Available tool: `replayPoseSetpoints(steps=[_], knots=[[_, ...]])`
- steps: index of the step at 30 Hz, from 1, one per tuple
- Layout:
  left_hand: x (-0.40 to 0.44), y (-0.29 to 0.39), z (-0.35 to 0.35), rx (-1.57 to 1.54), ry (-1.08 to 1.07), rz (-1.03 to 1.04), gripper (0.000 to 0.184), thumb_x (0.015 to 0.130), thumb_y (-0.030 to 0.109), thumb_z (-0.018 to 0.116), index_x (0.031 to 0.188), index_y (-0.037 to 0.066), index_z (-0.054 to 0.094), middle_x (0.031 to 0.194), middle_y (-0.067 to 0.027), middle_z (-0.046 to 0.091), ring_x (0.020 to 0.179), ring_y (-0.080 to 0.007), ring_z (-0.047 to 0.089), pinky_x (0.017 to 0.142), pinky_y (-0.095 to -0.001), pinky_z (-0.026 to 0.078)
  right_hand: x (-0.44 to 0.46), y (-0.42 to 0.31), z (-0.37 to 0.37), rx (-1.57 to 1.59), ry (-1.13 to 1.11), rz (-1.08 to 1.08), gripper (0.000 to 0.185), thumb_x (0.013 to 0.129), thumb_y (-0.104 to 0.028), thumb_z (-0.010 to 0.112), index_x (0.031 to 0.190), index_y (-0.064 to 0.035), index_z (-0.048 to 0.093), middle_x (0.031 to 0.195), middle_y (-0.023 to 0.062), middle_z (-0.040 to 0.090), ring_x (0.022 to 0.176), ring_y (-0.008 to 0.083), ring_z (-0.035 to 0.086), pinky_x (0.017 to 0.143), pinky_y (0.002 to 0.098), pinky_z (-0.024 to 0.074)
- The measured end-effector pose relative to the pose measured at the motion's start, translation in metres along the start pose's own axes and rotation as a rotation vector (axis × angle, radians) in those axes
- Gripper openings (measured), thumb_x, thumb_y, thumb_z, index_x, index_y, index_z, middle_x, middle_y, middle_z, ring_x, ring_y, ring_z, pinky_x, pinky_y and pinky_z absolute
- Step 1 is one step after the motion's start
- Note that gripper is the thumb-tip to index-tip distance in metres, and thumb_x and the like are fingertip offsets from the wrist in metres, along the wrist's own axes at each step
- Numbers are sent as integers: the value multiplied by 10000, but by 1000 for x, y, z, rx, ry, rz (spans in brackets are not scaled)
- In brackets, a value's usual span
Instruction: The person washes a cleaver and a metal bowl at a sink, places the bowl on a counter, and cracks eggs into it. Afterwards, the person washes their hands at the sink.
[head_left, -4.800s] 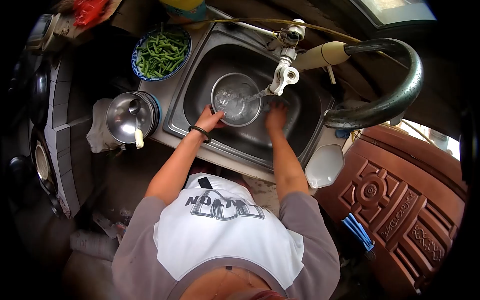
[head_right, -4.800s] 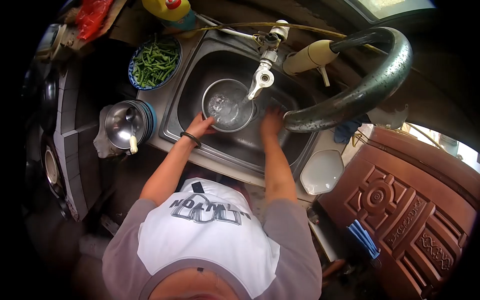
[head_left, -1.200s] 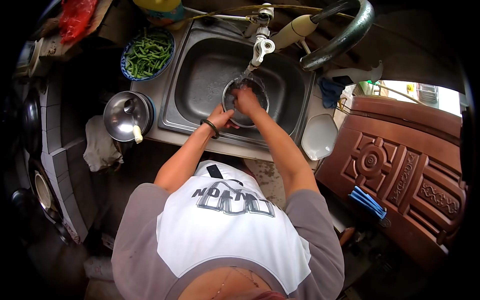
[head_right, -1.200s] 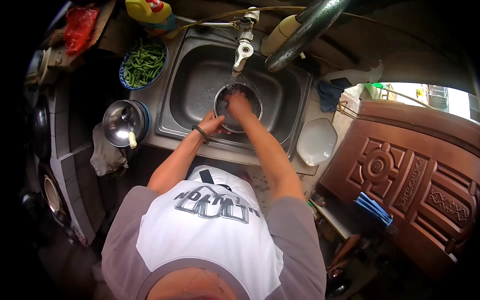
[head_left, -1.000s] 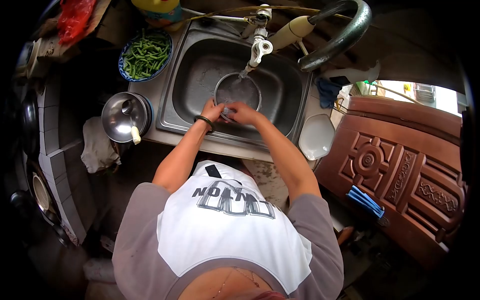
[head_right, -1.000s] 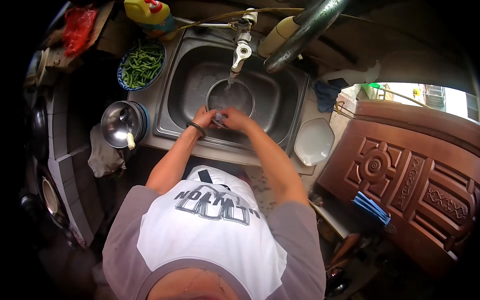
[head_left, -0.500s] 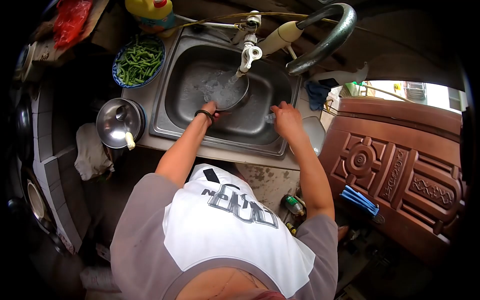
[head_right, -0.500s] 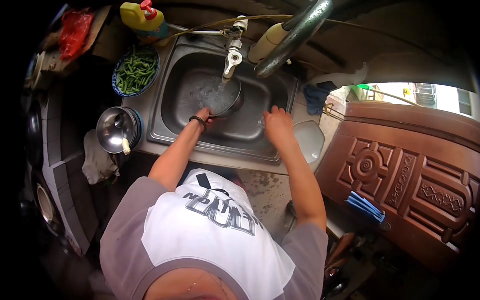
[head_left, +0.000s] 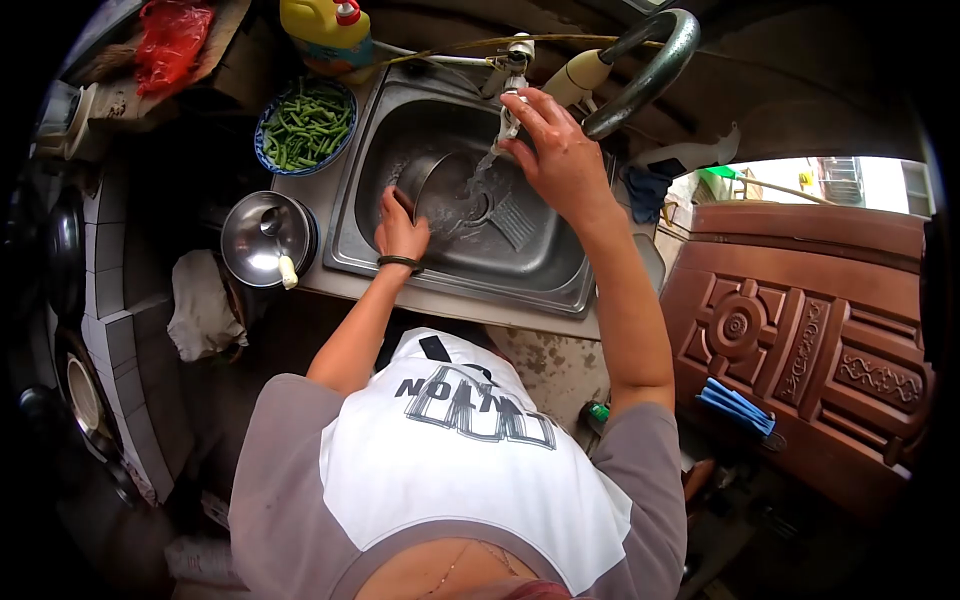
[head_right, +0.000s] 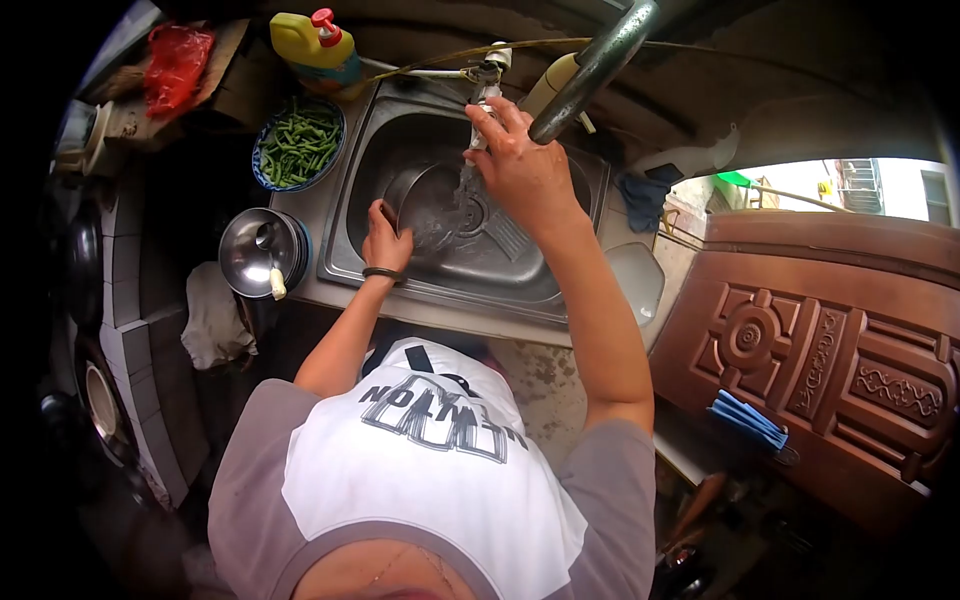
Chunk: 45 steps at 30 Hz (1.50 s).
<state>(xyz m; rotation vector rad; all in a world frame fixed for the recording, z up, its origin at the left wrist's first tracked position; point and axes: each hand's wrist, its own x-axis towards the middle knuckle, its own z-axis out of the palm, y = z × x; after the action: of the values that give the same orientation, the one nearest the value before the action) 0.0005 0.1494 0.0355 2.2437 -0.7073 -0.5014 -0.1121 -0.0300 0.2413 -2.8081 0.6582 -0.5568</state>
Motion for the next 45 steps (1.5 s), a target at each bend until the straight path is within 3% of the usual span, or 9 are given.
replayPoseSetpoints(steps=[3, 11, 18, 20, 23, 24, 26, 38, 45], knots=[[-9, 3, -24, 49, 179, 195, 820, 671, -1, 699, 1384, 58, 297, 1286, -186, 468, 971, -404, 610, 724, -432, 519, 0, -4, -8, 6, -28, 34, 470, 773, -240, 746, 1213, -137, 620, 1262, 95, 589, 1022, 280, 636, 852, 390, 525], [1, -3, -60, 31, 491, 624, 760, 661, -36, 687, 1365, 27, 407, 1275, -176, 494, 1152, -383, 535, 888, -417, 499, 6, -6, -5, -107, 34, 2, 360, 774, -290, 745, 1080, -122, 658, 1016, 66, 687, 893, 255, 677, 714, 359, 529], [-12, 21, -71, -145, 621, 569, 638, 728, -14, 657, 1327, 11, 437, 1231, -196, 502, 1139, -359, 550, 888, -404, 490, 26, -43, 10, -394, -27, 355, 405, 810, -491, 681, 830, -87, 664, 727, 60, 681, 747, 236, 697, 626, 372, 505], [-22, 19, -69, -210, 610, 470, 612, 754, -14, 624, 1334, 8, 429, 1210, -175, 520, 1133, -329, 550, 880, -394, 485, 16, -40, 8, -260, -27, 369, 476, 820, -453, 687, 1141, -108, 613, 969, 73, 676, 835, 234, 691, 683, 384, 530], [-32, -12, -24, -941, 292, 65, 490, 806, 10, 560, 1285, 4, 460, 1099, -121, 575, 1012, -258, 596, 816, -365, 494, -44, -21, 22, 32, 95, 355, 736, 839, -381, 692, 1460, -182, 350, 1293, 40, 544, 896, 214, 669, 753, 382, 549], [-51, 11, -44, -1025, 52, -309, 299, 858, 97, 581, 1133, -18, 560, 993, -96, 633, 857, -229, 622, 815, -363, 493, -73, -24, 18, 86, 153, 359, 685, 839, -344, 703, 1428, -164, 403, 1257, 59, 562, 820, 200, 659, 724, 354, 538], [-75, 6, -40, -1072, -308, -492, 205, 860, 121, 570, 1017, -8, 593, 974, -112, 647, 817, -214, 624, 770, -353, 505, -149, -29, 11, 136, 194, 389, 595, 845, -270, 708, 1375, -129, 475, 1198, 79, 585, 738, 184, 646, 689, 327, 525], [-367, 116, 57, -979, -1331, -321, 295, 856, 86, 539, 1116, -53, 539, 1005, -138, 634, 896, -244, 650, 853, -393, 539, -748, -165, 6, 89, -357, 1358, 448, 848, -303, 671, 1247, -114, 589, 1173, 126, 608, 987, 295, 636, 859, 428, 492], [-490, 144, 177, -772, -1657, -355, 264, 859, 113, 542, 1082, -24, 579, 1041, -113, 655, 952, -237, 650, 889, -392, 523, -902, -290, -43, 324, 20, 1826, 479, 865, -345, 664, 1266, -96, 580, 1172, 171, 627, 1068, 342, 613, 888, 430, 489]])
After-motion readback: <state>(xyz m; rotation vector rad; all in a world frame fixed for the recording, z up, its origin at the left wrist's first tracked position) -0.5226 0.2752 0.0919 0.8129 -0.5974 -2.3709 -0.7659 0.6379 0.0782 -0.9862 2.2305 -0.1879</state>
